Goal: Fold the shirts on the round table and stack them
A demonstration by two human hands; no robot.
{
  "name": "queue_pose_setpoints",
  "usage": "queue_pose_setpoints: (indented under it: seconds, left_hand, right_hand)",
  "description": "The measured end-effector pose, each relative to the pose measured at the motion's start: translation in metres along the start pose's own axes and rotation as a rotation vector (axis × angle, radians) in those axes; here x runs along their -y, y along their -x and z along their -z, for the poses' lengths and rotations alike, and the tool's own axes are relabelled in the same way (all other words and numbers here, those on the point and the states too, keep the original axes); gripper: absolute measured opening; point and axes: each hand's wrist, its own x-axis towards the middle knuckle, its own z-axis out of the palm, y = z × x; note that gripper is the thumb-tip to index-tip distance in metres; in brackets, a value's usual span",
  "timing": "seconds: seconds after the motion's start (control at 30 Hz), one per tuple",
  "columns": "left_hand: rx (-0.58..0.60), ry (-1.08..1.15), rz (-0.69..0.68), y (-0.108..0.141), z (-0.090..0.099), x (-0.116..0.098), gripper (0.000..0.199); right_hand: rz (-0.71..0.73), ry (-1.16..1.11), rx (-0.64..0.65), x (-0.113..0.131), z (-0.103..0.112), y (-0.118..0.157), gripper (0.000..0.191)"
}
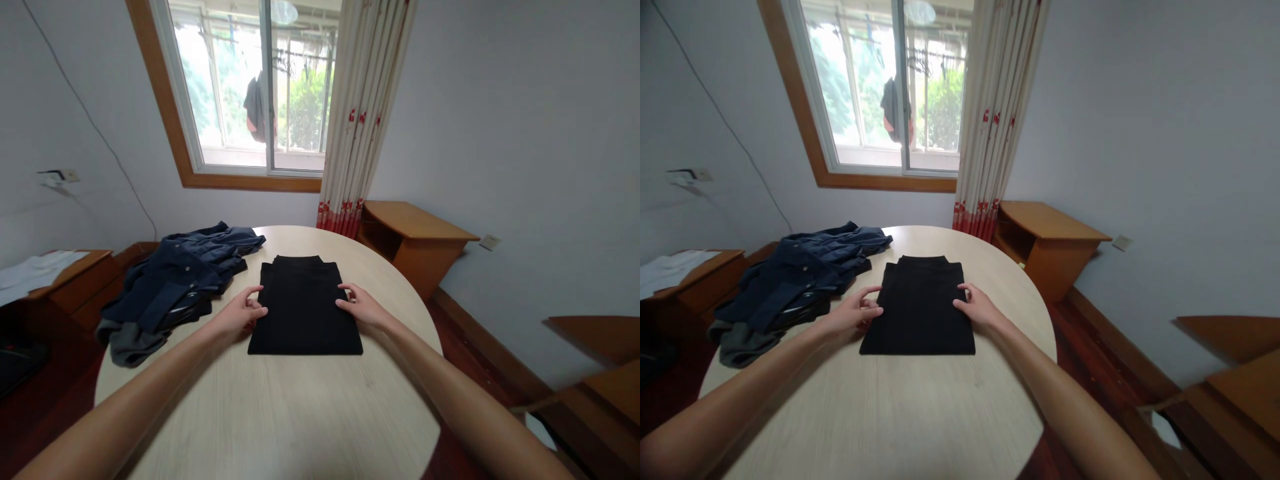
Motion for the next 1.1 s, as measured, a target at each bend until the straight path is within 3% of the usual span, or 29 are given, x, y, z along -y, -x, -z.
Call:
queue_pose_setpoints:
  seconds: [0.13,0.27,0.5,0.63,0.83,0.97,1.1]
  left_hand:
    - [-0.057,-0.126,-0.072,-0.026,-0.005,-0.014,0.068]
    - [-0.104,-0.250,-0.026,-0.069,-0.010,-0.030,0.061]
    - [-0.191,-0.073,-0.038,-0.128,-0.020,-0.027,0.050]
    - [-0.183,-0.002,-0.044,-0.134,-0.020,-0.016,0.055]
    - [-0.306,0.224,-0.324,-0.121,-0.004,-0.003,0.065]
    - [-0.291,0.132,-0.260,-0.120,0.001,0.003,0.072]
    - [-0.296,0.070,-0.221,-0.122,0.000,0.000,0.070]
  right_hand:
    - [-0.035,-0.095,-0.077,0.007,-0.004,-0.027,0.040]
    - [-0.107,-0.261,-0.136,0.007,-0.011,-0.064,0.040]
    - [-0.088,-0.381,-0.220,-0.020,-0.026,-0.107,0.044]
    - [0.028,-0.359,-0.222,-0.030,-0.027,-0.109,0.050]
    - [0.312,-0.205,-0.225,-0.024,-0.030,-0.109,0.060]
    - [0.293,0.015,-0.224,-0.022,-0.035,-0.114,0.064]
    - [0.277,0.022,-0.243,-0.020,-0.032,-0.114,0.066]
